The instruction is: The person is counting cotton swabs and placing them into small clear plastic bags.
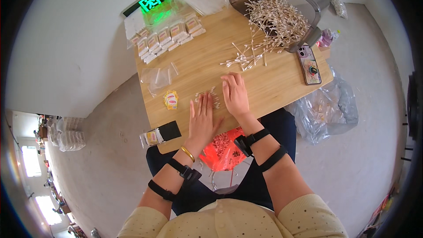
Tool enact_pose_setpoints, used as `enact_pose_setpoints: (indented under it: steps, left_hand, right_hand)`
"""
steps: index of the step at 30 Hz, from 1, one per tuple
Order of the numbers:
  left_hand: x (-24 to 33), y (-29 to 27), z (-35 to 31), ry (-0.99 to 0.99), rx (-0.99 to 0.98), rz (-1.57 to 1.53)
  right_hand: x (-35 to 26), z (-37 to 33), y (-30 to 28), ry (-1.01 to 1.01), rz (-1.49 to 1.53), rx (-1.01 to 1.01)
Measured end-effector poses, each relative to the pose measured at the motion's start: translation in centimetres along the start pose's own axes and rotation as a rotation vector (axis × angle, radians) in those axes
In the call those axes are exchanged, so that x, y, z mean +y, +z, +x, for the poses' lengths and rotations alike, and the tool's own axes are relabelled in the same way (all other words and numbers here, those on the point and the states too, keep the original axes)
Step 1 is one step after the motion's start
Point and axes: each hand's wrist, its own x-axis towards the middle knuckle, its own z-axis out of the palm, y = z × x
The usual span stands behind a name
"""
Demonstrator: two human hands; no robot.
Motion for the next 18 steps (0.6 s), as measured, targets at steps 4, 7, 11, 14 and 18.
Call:
enact_pose_setpoints:
  steps: [4,7,11,14,18]
  left_hand:
    - [-0.7,0.5,1.5,-0.025,0.075,-0.031]
    - [-1.6,0.7,2.9,-0.047,0.113,-0.044]
    - [-2.0,1.3,3.6,-0.041,0.088,-0.064]
    - [-1.8,0.8,3.1,-0.017,0.064,-0.067]
    - [-2.4,0.0,1.8,-0.052,0.067,-0.160]
  right_hand:
    - [0.1,-0.1,0.0,0.003,-0.002,-0.006]
    - [-0.1,0.1,0.1,0.003,0.012,-0.003]
    - [-0.2,0.0,0.3,0.008,0.010,-0.006]
    - [-0.2,0.0,0.1,0.017,0.012,-0.016]
    - [0.2,0.0,-0.1,0.002,0.005,-0.009]
